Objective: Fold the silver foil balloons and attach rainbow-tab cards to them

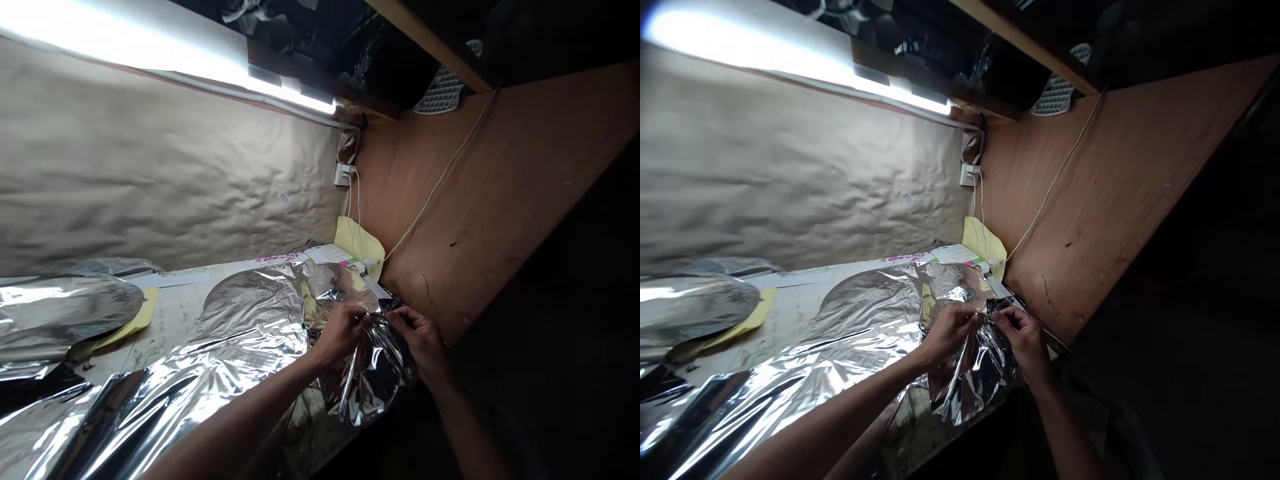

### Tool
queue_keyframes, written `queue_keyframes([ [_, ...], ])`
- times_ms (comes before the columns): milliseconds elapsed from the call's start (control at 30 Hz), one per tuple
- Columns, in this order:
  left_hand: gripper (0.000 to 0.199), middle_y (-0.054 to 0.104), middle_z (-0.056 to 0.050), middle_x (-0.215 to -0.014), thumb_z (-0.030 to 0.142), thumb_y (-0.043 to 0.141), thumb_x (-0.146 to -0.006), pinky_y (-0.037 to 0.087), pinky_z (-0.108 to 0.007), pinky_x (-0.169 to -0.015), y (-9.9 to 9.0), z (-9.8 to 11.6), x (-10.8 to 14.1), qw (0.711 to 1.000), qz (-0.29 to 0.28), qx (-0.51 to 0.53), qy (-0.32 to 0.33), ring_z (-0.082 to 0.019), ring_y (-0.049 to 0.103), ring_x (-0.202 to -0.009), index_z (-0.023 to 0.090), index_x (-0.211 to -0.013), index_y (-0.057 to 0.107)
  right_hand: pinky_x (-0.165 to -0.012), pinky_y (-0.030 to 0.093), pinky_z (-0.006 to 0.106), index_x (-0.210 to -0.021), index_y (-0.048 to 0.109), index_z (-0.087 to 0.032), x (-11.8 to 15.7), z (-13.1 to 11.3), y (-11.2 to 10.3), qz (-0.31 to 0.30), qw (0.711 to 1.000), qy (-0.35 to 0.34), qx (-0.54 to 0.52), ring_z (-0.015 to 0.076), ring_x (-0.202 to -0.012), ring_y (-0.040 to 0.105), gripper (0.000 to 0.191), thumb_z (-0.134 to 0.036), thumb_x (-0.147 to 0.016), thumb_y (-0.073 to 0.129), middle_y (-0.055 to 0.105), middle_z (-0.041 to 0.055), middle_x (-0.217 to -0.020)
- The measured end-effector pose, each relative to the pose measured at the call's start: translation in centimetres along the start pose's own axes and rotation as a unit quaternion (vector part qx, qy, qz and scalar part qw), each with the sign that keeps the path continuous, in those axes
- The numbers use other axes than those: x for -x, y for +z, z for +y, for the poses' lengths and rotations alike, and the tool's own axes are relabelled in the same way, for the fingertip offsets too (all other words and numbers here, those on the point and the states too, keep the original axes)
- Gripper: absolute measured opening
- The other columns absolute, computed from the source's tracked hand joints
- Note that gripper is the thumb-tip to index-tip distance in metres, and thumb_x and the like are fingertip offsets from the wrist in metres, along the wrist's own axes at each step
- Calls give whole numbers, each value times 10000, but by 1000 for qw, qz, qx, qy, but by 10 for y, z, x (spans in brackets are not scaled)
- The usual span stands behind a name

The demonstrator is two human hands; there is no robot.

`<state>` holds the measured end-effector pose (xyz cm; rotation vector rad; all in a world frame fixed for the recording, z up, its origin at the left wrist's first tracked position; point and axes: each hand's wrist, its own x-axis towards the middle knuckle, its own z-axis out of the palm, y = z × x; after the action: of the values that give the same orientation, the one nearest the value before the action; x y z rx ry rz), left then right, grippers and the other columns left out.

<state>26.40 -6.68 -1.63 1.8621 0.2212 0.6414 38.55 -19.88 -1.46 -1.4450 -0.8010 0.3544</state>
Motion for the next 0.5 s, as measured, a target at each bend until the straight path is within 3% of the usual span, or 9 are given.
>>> queue_keyframes([
  [100,423,369,50,-567,429,590,-870,222,-250,-576,0,-4,0,997,-19,67,-21,-99,308,-582,162,-568,460,-593,463,256,-768,679,-180,-2,8,-3,9,1000,1,-3,165,-637,597,371,-526,-701,796,682,8,-708],
  [267,489,538,0,-688,617,596,-816,361,-241,-626,2,-14,-2,976,0,197,-93,-129,490,-654,141,-706,595,-628,490,270,-808,686,-188,-1,23,-24,97,993,-27,63,187,-693,629,380,-556,-737,751,692,24,-735],
  [400,472,585,-21,-739,612,667,-765,416,-245,-639,-14,-22,-1,943,62,280,-171,-125,547,-650,144,-791,611,-527,524,358,-847,667,-243,23,51,-65,176,981,53,60,256,-625,665,378,-607,-746,693,712,74,-719],
  [500,393,587,-12,-734,535,707,-763,435,-237,-618,-38,-27,5,916,86,327,-217,-116,548,-626,159,-813,603,-583,581,477,-867,658,-310,56,86,-103,217,970,69,90,347,-743,717,365,-656,-772,590,742,152,-841],
])
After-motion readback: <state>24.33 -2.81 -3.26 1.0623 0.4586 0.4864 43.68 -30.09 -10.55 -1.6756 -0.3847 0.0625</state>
